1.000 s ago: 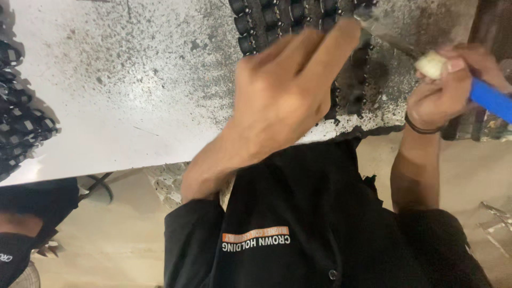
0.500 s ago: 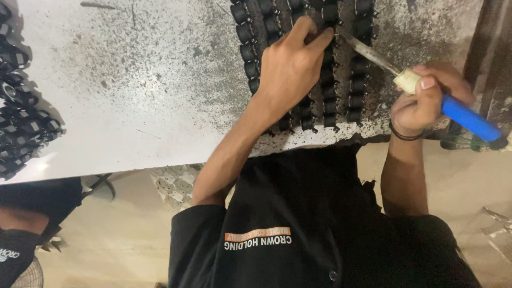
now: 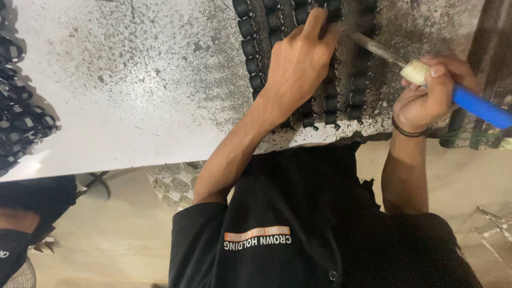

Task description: The person solders wire leads onto rows of small black cylindrical components arranged on a workbench, using a soldering iron and solder wire. They then test the soldered components with a red probe tester, place finished components into a plastic tray, and handle loose parts and wire on the bench.

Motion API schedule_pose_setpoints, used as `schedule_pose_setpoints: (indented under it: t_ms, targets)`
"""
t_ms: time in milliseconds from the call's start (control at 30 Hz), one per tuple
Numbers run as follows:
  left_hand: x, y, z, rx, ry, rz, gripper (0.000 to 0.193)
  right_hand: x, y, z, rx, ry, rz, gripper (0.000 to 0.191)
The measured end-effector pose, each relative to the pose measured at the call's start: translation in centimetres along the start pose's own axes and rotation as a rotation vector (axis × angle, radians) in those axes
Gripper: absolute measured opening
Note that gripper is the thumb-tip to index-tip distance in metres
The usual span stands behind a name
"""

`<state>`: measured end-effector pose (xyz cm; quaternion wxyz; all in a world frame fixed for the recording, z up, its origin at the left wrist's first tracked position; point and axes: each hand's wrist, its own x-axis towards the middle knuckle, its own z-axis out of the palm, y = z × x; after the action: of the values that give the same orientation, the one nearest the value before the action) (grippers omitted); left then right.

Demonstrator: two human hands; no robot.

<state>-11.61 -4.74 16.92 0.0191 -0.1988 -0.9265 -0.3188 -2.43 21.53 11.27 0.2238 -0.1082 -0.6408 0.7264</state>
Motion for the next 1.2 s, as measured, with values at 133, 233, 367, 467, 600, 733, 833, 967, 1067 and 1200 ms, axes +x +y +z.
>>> schedule_pose_setpoints:
  t_ms: [133, 233, 367, 467, 600, 733, 833, 967, 1067, 1200]
  targets:
    - [0.0, 0.2, 0.3, 0.015, 0.013, 0.012, 0.036, 0.5, 0.0, -0.1, -0.072, -0.057, -0.116, 0.013]
    - [0.0, 0.3, 0.5, -0.028, 0.02, 0.004, 0.027, 0.6, -0.1, -0.3, -0.074, -0.084, -0.117, 0.013]
    - [-0.2, 0.5, 0.4, -0.129, 0.085, -0.006, 0.022, 0.3, -0.4, -0.4, -0.076, -0.083, -0.107, 0.016]
    - [-0.3, 0.5, 0.2, -0.148, 0.073, -0.041, 0.019, 0.1, -0.8, -0.3, -0.027, -0.059, -0.058, 0.017]
    - [-0.5, 0.2, 0.2, -0.157, 0.106, -0.045, 0.018, 0.3, -1.2, 0.2, -0.061, -0.077, -0.076, 0.018]
    - [-0.7, 0.0, 0.3, -0.173, 0.118, -0.05, 0.016, 0.2, -1.4, 0.7, -0.074, -0.073, -0.135, 0.019]
    - [-0.8, -0.2, 0.7, -0.189, 0.129, -0.037, 0.016, -0.2, -1.2, 0.7, -0.051, -0.071, -0.141, 0.019]
    - [-0.7, -0.2, 1.6, -0.146, 0.087, -0.04, 0.015, 0.8, -0.8, -0.2, -0.218, -0.183, -0.404, 0.014]
    - [-0.7, 0.8, 1.0, -0.092, 0.069, -0.026, 0.016, 2.8, -1.1, -1.6, -0.148, -0.354, -0.584, 0.012]
    - [-0.6, 3.7, -4.9, -0.069, 0.001, 0.054, 0.031, 4.0, -1.7, -2.2, -0.002, -0.087, -0.29, 0.011]
